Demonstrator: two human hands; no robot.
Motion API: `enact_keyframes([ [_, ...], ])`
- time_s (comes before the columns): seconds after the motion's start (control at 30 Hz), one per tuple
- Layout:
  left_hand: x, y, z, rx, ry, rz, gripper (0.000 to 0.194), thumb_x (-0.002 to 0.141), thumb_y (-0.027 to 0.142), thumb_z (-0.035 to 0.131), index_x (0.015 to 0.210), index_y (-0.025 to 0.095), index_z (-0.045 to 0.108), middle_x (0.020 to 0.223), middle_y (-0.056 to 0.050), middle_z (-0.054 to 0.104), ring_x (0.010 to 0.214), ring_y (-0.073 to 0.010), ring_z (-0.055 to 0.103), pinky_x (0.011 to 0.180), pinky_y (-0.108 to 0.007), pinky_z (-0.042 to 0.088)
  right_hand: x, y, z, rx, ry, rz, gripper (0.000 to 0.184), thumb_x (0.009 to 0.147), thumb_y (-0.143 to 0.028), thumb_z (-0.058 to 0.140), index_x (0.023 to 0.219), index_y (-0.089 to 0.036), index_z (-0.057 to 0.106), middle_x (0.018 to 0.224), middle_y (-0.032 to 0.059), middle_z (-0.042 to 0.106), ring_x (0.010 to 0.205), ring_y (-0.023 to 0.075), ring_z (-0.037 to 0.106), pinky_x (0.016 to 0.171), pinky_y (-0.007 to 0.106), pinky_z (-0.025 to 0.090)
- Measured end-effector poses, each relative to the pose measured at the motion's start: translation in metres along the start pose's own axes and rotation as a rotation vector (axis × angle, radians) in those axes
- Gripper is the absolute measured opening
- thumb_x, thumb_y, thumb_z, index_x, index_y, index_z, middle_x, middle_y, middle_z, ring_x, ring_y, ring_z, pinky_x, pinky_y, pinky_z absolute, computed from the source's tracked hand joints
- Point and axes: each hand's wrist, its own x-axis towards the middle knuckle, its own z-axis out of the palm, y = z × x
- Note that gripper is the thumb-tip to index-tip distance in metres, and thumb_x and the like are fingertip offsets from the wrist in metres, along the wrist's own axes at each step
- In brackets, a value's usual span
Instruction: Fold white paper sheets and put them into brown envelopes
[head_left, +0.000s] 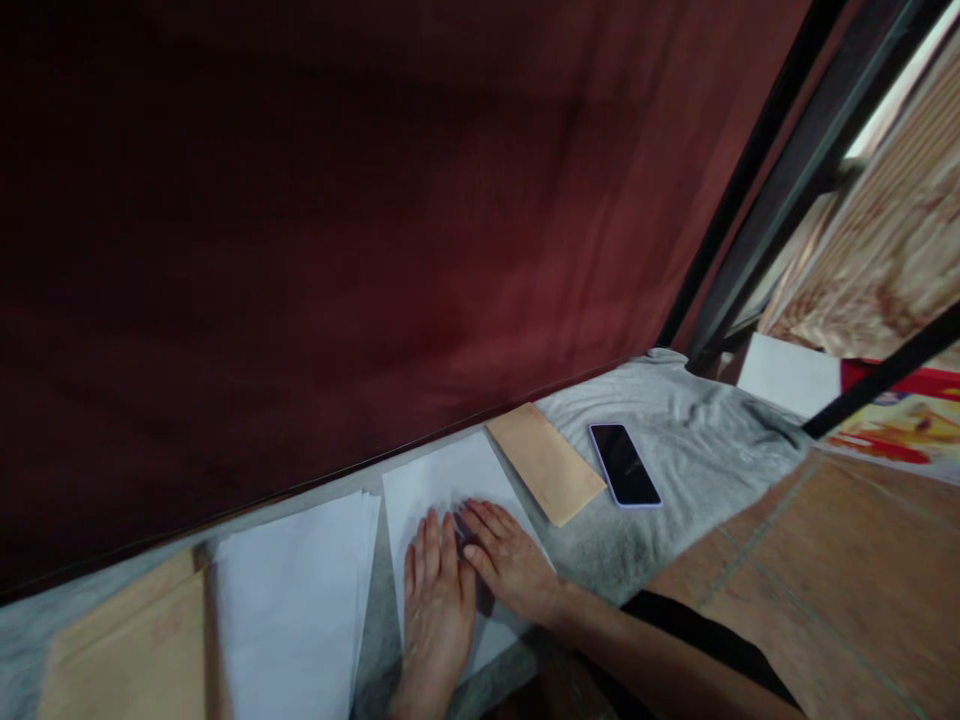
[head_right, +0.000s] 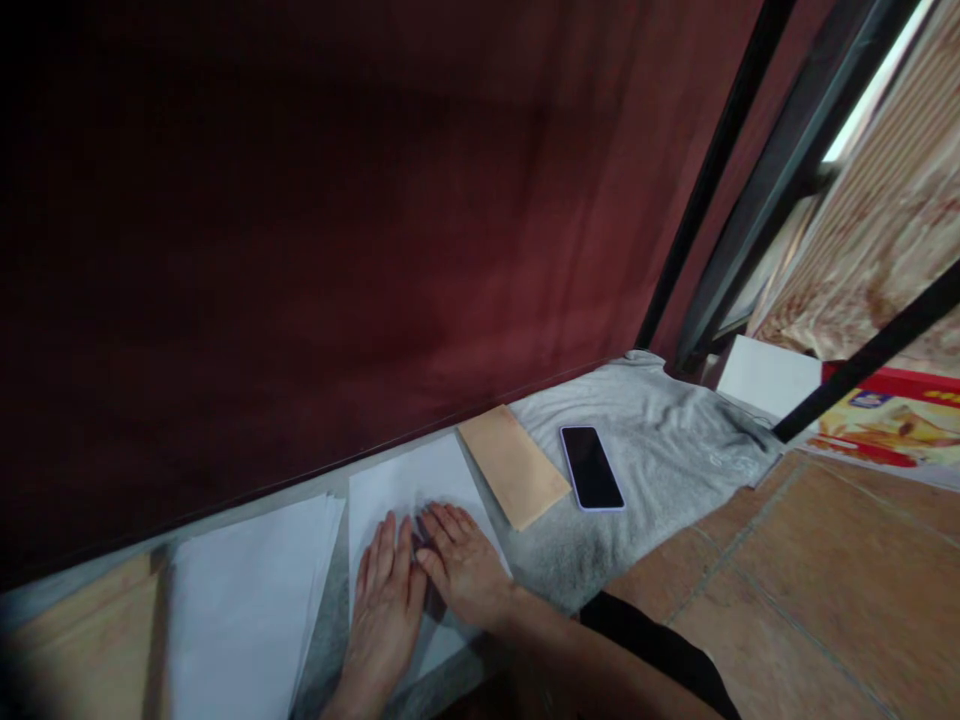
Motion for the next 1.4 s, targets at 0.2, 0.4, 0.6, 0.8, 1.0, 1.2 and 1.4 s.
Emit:
enact_keyframes([
  [0.2,-0.011,-0.001,0.014,0.11,0.056,0.005,0.064,0.097,0.026,0.033,0.156,0.006,0.021,0.157,-0.023,0.037,0.149,-0.0312,0.029,0.117,-0.054,0.032,-0.01,0.003,0.01,-0.136,0.038,-0.044,0.054,0.102,-0.038,0.046,0.15,-0.013,0.043,0.156,0.0136,0.04,0.143,0.0257,0.039,0.119,0.044,0.035],
  [0.4,-0.02,-0.004,0.006,0.128,0.096,-0.065,0.07,0.1,0.042,0.032,0.155,0.001,0.02,0.154,-0.027,0.04,0.145,-0.0354,0.035,0.115,-0.053,0.036,-0.02,0.009,0.006,-0.208,0.059,-0.03,0.061,0.1,-0.037,0.05,0.154,-0.012,0.035,0.157,0.0156,0.038,0.144,0.0269,0.038,0.119,0.045,0.034],
  [0.6,-0.03,-0.009,0.002,0.115,0.082,-0.074,0.073,0.1,0.044,0.032,0.156,0.002,0.016,0.156,-0.026,0.037,0.147,-0.0357,0.033,0.115,-0.054,0.036,-0.027,0.017,-0.001,-0.21,0.017,-0.038,0.063,0.102,-0.04,0.046,0.155,-0.011,0.031,0.158,0.0154,0.036,0.145,0.0262,0.036,0.12,0.044,0.032],
  [0.8,-0.031,-0.011,-0.005,0.127,0.033,-0.063,0.071,0.097,0.039,0.035,0.155,0.0,0.02,0.156,-0.024,0.037,0.148,-0.0339,0.03,0.118,-0.053,0.032,-0.035,0.023,-0.008,-0.219,-0.006,-0.063,0.06,0.102,-0.038,0.045,0.155,-0.012,0.033,0.158,0.0136,0.036,0.145,0.0255,0.035,0.119,0.045,0.032],
  [1.0,-0.028,0.006,-0.017,0.115,0.026,0.063,0.066,0.095,0.02,0.034,0.158,0.008,0.016,0.16,-0.016,0.034,0.15,-0.0262,0.028,0.121,-0.05,0.029,-0.039,0.026,-0.009,-0.231,0.012,-0.062,0.058,0.102,-0.039,0.045,0.153,-0.013,0.037,0.157,0.0126,0.038,0.145,0.0249,0.037,0.119,0.044,0.033],
  [1.2,-0.044,0.023,-0.013,0.075,-0.054,0.212,0.064,0.096,0.024,0.039,0.156,0.011,0.022,0.159,-0.014,0.038,0.149,-0.0253,0.03,0.118,-0.049,0.034,-0.038,0.018,-0.011,-0.231,0.044,-0.034,0.057,0.104,-0.035,0.038,0.156,-0.013,0.031,0.157,0.0137,0.038,0.146,0.0256,0.035,0.12,0.049,0.031],
  [1.4,-0.049,0.018,-0.006,0.061,-0.036,0.27,0.063,0.096,0.018,0.036,0.157,0.012,0.02,0.157,-0.016,0.039,0.147,-0.0252,0.033,0.119,-0.051,0.031,-0.045,-0.009,-0.009,-0.123,-0.059,-0.176,0.058,0.105,-0.037,0.036,0.157,-0.013,0.027,0.16,0.0103,0.034,0.148,0.0209,0.03,0.121,0.043,0.031],
])
